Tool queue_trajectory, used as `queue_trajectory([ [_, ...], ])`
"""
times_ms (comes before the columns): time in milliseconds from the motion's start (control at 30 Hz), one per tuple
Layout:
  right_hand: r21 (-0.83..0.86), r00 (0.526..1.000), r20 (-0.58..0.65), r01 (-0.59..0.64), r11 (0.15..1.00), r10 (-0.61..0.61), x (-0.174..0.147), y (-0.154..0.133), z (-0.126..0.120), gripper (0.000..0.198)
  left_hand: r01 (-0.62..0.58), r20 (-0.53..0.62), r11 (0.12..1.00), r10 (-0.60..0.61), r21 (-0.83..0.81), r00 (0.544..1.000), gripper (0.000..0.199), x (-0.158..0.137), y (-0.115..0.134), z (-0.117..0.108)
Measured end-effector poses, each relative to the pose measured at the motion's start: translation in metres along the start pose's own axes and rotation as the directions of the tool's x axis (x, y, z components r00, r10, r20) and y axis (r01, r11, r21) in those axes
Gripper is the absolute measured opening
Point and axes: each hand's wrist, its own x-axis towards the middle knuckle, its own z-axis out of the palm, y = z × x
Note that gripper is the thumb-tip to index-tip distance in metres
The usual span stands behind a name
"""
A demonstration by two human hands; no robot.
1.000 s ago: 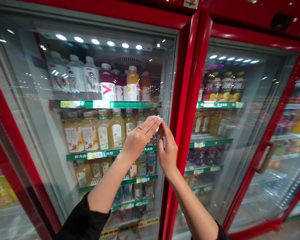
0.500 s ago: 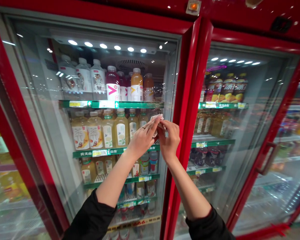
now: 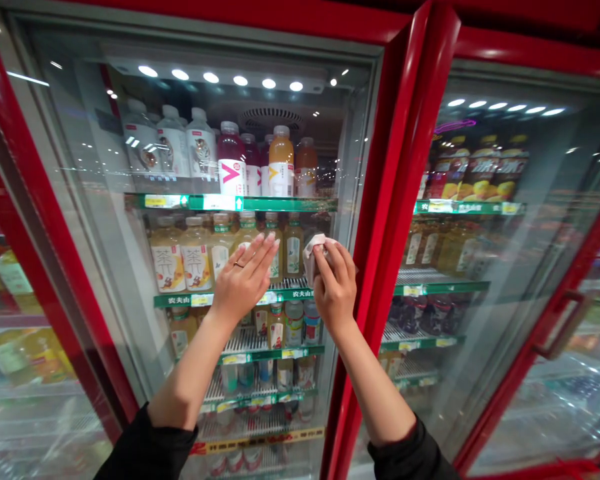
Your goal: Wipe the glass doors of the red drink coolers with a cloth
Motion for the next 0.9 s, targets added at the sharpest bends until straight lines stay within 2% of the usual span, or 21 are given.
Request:
queue_trajectory([
  [67,0.003,0.999,0.03,-0.011,1.0,0.011,-0.008,0.004,-0.002,0.069,0.012,0.008,1.0,-0.012,0.014,1.0,0.085,-0.003,-0.001,0.002],
  [133,-0.01,0.999,-0.001,-0.039,0.999,0.039,-0.008,0.009,0.002,0.075,0.017,0.009,1.0,-0.018,0.025,1.0,0.084,-0.004,0.0,0.004],
  [300,0.019,0.98,-0.144,-0.138,0.99,0.139,0.008,0.017,0.021,0.058,0.023,0.005,0.999,-0.024,0.026,1.0,0.085,-0.004,0.002,0.003],
  [433,0.069,0.997,-0.06,-0.043,0.997,0.047,-0.003,0.016,0.017,0.063,0.032,0.014,0.999,-0.032,0.038,0.999,0.082,-0.005,0.003,0.002],
  [500,0.073,0.998,-0.066,-0.008,0.997,0.013,-0.01,0.017,0.013,0.068,0.036,0.008,0.998,-0.037,0.052,0.999,0.081,-0.005,0.003,0.003],
  [567,0.039,0.98,-0.187,-0.06,0.997,0.066,-0.009,0.018,0.014,0.068,0.032,0.008,0.998,-0.032,0.061,0.999,0.081,-0.006,0.004,0.003],
  [667,0.035,0.896,-0.39,-0.214,0.976,0.211,0.005,0.013,0.03,0.062,0.031,0.019,0.997,-0.032,0.065,0.999,0.083,-0.006,0.004,0.002],
  [733,0.051,0.891,-0.38,-0.247,0.968,0.248,0.014,0.004,0.041,0.061,0.039,0.02,0.997,-0.041,0.064,0.999,0.083,-0.006,0.004,0.003],
  [833,0.039,0.951,-0.266,-0.151,0.988,0.156,0.012,-0.006,0.043,0.066,0.042,0.01,0.998,-0.042,0.055,0.999,0.083,-0.007,0.004,0.004],
  [900,0.005,0.974,-0.205,-0.102,0.995,0.101,0.005,-0.006,0.037,0.067,0.042,0.004,0.998,-0.042,0.037,0.999,0.083,-0.007,0.004,0.005],
])
